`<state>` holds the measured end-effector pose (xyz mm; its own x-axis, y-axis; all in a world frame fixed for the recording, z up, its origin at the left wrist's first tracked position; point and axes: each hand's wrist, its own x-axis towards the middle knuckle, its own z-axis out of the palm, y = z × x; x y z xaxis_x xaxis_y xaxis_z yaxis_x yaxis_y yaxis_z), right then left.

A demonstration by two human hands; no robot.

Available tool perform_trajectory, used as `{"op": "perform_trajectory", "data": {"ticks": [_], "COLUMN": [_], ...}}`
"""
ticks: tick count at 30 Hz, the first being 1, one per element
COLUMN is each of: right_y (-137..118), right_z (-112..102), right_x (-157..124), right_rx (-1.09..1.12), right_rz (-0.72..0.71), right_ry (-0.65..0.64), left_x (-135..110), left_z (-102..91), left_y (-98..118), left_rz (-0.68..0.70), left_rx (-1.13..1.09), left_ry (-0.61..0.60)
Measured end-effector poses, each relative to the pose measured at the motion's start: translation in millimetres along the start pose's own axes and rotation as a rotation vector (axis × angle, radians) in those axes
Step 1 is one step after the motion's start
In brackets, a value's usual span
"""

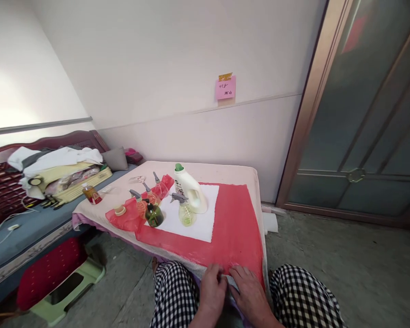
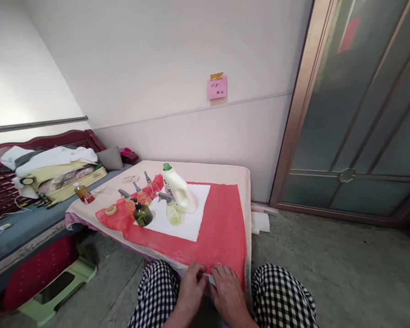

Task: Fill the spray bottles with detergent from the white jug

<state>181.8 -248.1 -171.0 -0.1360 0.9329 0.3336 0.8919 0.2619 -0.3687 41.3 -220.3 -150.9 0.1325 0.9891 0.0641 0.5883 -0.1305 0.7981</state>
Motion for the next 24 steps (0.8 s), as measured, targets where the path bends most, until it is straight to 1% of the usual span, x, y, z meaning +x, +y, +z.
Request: {"op": "perform_trajectory", "data": {"ticks": [1,2,3,4,6,8,9,11,14,17,19,21,22,24], "right_y": [0,0,0,0,-1,-1,-1,-1,-1,-1,-2,-2,-3,-6], "right_z": [1,2,3,3,4,4,4,3,1,-3,-6,-9,-11,-16], "right_x": [1,2,3,3,5,6,6,6,5,3,3,4,5,6], "right_rx": [0.000,0.002,0.005,0.010,0.025,0.043,0.054,0.080,0.135,0.221,0.301,0.403,0.463,0.590], "right_rz": [0.006,0.013,0.021,0.028,0.041,0.053,0.058,0.070,0.084,0.100,0.121,0.153,0.171,0.213], "right_ry": [0.007,0.012,0.016,0.018,0.021,0.024,0.025,0.026,0.027,0.027,0.031,0.040,0.046,0.056], "left_x": [9,20,34,50,86,122,139,165,187,189,177,152,134,91], "left_z": [-10.4,-22.7,-36.2,-50.1,-75.8,-94.1,-99.8,-104.6,-102.2,-96.8,-92.1,-85.6,-81.6,-73.5], "left_y": [2,4,5,6,7,6,6,6,8,14,21,31,36,47], "left_rz": [-0.018,-0.029,-0.033,-0.045,-0.078,-0.114,-0.137,-0.183,-0.211,-0.215,-0.209,-0.188,-0.173,-0.130], "left_rx": [-0.064,-0.109,-0.130,-0.125,-0.103,-0.069,-0.051,-0.028,-0.028,-0.064,-0.109,-0.171,-0.207,-0.281], "left_ry": [0.049,0.131,0.247,0.316,0.422,0.507,0.534,0.560,0.532,0.503,0.495,0.465,0.436,0.358]}}
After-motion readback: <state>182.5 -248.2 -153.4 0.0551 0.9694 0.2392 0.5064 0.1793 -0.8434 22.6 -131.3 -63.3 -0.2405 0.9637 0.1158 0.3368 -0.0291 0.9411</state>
